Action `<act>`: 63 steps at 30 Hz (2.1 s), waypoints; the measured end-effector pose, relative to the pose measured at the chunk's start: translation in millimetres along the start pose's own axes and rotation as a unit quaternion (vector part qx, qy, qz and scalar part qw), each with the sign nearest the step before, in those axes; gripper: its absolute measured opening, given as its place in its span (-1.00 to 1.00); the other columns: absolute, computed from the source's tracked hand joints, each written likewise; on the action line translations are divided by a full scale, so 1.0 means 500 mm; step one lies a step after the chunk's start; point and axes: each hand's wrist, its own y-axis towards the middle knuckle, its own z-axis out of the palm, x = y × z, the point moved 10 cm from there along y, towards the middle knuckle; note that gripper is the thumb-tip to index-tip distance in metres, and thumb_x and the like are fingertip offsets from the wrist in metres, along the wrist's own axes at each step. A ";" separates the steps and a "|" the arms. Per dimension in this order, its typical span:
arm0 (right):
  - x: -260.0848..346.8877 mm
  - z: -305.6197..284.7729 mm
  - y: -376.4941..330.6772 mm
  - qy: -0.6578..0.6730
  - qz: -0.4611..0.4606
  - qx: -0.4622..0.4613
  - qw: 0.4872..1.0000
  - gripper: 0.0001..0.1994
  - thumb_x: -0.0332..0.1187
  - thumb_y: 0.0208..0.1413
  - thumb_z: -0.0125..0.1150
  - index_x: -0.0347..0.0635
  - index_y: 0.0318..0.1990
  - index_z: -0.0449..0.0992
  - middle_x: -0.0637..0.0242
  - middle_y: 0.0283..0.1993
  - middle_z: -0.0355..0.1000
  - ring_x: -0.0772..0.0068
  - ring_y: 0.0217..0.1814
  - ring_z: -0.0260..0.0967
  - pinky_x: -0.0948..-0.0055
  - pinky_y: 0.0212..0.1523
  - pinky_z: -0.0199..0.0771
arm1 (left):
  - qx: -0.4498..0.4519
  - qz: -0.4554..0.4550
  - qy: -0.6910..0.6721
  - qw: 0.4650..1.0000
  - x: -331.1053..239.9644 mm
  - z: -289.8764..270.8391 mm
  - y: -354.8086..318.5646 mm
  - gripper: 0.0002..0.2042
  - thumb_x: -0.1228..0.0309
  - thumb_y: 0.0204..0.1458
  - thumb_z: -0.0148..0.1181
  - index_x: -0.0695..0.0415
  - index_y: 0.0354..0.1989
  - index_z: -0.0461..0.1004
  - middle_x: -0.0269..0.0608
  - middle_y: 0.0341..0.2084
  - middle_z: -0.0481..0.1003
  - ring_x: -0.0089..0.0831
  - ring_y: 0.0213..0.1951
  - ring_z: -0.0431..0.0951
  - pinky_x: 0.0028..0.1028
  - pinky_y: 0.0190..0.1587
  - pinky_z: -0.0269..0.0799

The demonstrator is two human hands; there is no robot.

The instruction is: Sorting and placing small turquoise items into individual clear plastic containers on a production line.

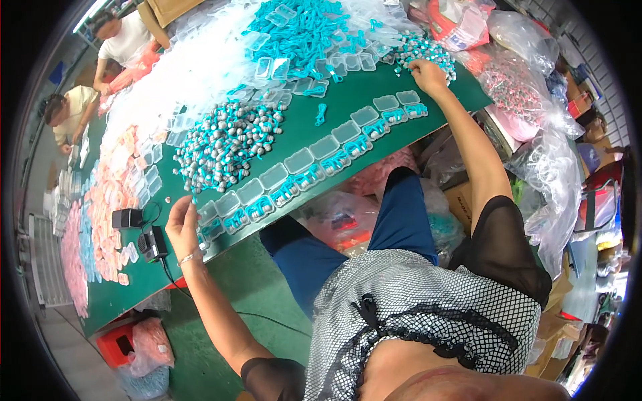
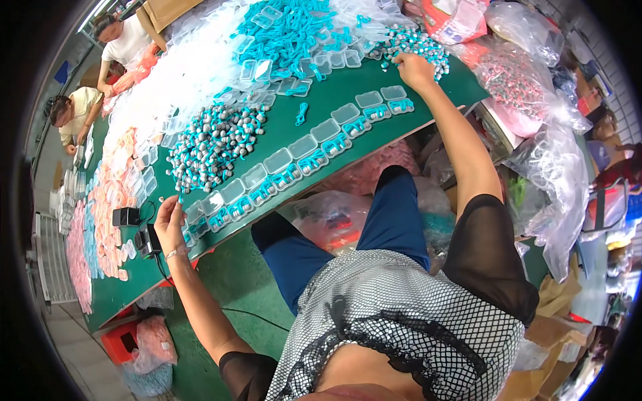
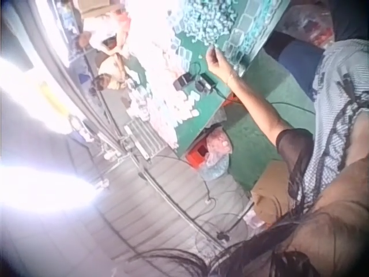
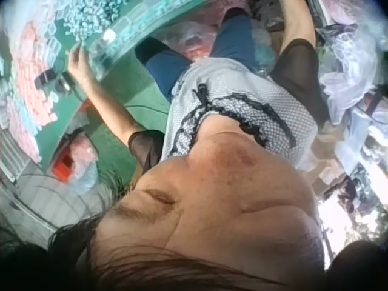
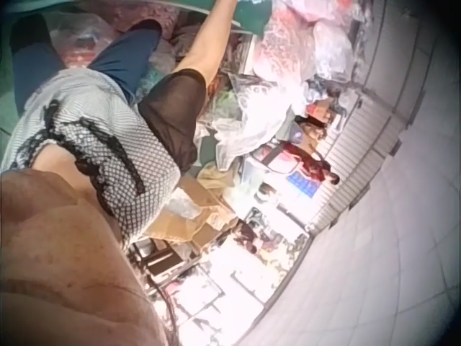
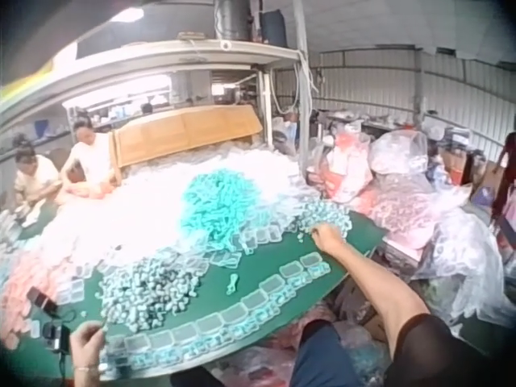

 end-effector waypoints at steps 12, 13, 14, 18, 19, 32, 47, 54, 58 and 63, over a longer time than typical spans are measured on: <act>0.095 0.091 0.047 -0.213 -0.097 0.051 0.971 -0.73 -0.35 0.03 0.07 0.16 -0.10 0.56 0.30 -0.07 0.48 0.17 0.02 0.41 -0.06 -0.05 0.25 | -0.038 0.005 -0.018 0.999 0.022 -0.059 -0.080 -0.77 0.60 0.01 0.19 0.30 -0.12 0.48 -0.29 -0.33 0.50 -0.58 -0.33 0.48 -0.56 -0.29 0.44; 0.093 0.106 0.051 -0.225 -0.094 0.029 0.969 -0.72 -0.35 0.03 0.06 0.17 -0.09 0.55 0.29 -0.09 0.48 0.15 0.02 0.41 -0.06 -0.05 0.26 | -0.040 0.003 -0.021 0.999 0.019 -0.058 -0.086 -0.77 0.60 0.00 0.20 0.30 -0.13 0.48 -0.28 -0.32 0.51 -0.57 -0.33 0.49 -0.56 -0.28 0.44; 0.100 0.105 0.048 -0.237 -0.095 0.022 0.967 -0.67 -0.38 0.04 0.00 0.21 -0.05 0.53 0.30 -0.04 0.48 0.18 0.03 0.42 -0.03 -0.06 0.28 | -0.051 -0.003 -0.018 0.999 0.012 -0.062 -0.095 -0.77 0.61 0.00 0.20 0.31 -0.14 0.48 -0.27 -0.31 0.51 -0.56 -0.32 0.50 -0.56 -0.28 0.45; 0.074 0.068 0.051 -0.206 -0.138 0.003 0.969 -0.68 -0.32 0.00 0.01 0.25 -0.09 0.54 0.29 -0.15 0.54 0.24 -0.09 0.48 0.03 -0.17 0.30 | -0.057 0.011 -0.020 0.998 -0.002 -0.056 -0.105 -0.79 0.60 -0.01 0.22 0.29 -0.17 0.51 -0.25 -0.36 0.52 -0.58 -0.37 0.51 -0.58 -0.34 0.46; 0.070 0.056 0.055 -0.198 -0.127 0.017 0.972 -0.72 -0.30 0.00 0.03 0.21 -0.11 0.54 0.29 -0.20 0.54 0.24 -0.12 0.49 0.07 -0.20 0.32 | -0.055 0.023 -0.030 0.998 0.006 -0.056 -0.106 -0.81 0.59 -0.02 0.23 0.29 -0.19 0.52 -0.28 -0.39 0.53 -0.61 -0.39 0.50 -0.59 -0.36 0.45; 0.810 -0.108 -0.492 0.316 -0.466 0.068 0.824 -0.87 -0.40 -0.07 0.24 -0.04 -0.32 0.50 0.45 -0.28 0.48 0.41 -0.13 0.38 0.24 0.04 0.05 | -0.031 0.203 0.278 0.938 -0.066 -0.028 -0.139 -0.83 0.53 -0.21 0.33 0.10 -0.37 0.58 -0.21 -0.34 0.52 -0.21 -0.29 0.53 -0.36 -0.26 0.44; 0.983 0.000 -0.576 0.324 -0.435 0.034 0.840 -0.95 -0.36 -0.11 0.28 0.05 -0.47 0.51 0.50 -0.35 0.36 0.35 -0.11 0.28 -0.02 0.04 0.03 | -0.004 0.239 0.411 0.880 -0.074 0.000 -0.143 -0.89 0.44 -0.16 0.30 0.03 -0.40 0.60 -0.35 -0.38 0.53 -0.28 -0.27 0.50 -0.33 -0.27 0.36; 0.985 0.008 -0.567 0.295 -0.424 0.056 0.855 -0.97 -0.32 -0.13 0.28 0.03 -0.49 0.56 0.47 -0.32 0.37 0.31 -0.09 0.27 -0.06 0.06 0.03 | 0.006 0.214 0.444 0.870 -0.071 0.005 -0.132 -0.92 0.42 -0.17 0.30 0.02 -0.44 0.59 -0.37 -0.39 0.52 -0.30 -0.24 0.50 -0.32 -0.27 0.34; 0.984 0.005 -0.573 0.278 -0.431 0.054 0.856 -0.97 -0.33 -0.12 0.26 0.01 -0.48 0.56 0.45 -0.31 0.38 0.30 -0.08 0.27 -0.07 0.05 0.04 | 0.003 0.174 0.434 0.884 -0.063 -0.001 -0.126 -0.93 0.42 -0.19 0.30 0.03 -0.47 0.58 -0.35 -0.39 0.52 -0.29 -0.23 0.50 -0.31 -0.27 0.34; 0.988 -0.003 -0.571 0.252 -0.453 0.046 0.854 -0.94 -0.33 -0.10 0.26 0.02 -0.42 0.53 0.46 -0.33 0.38 0.35 -0.11 0.30 0.05 0.03 0.00 | 0.015 0.169 0.469 0.867 -0.068 0.006 -0.121 -0.90 0.41 -0.20 0.31 0.02 -0.44 0.57 -0.32 -0.39 0.52 -0.27 -0.23 0.50 -0.30 -0.25 0.35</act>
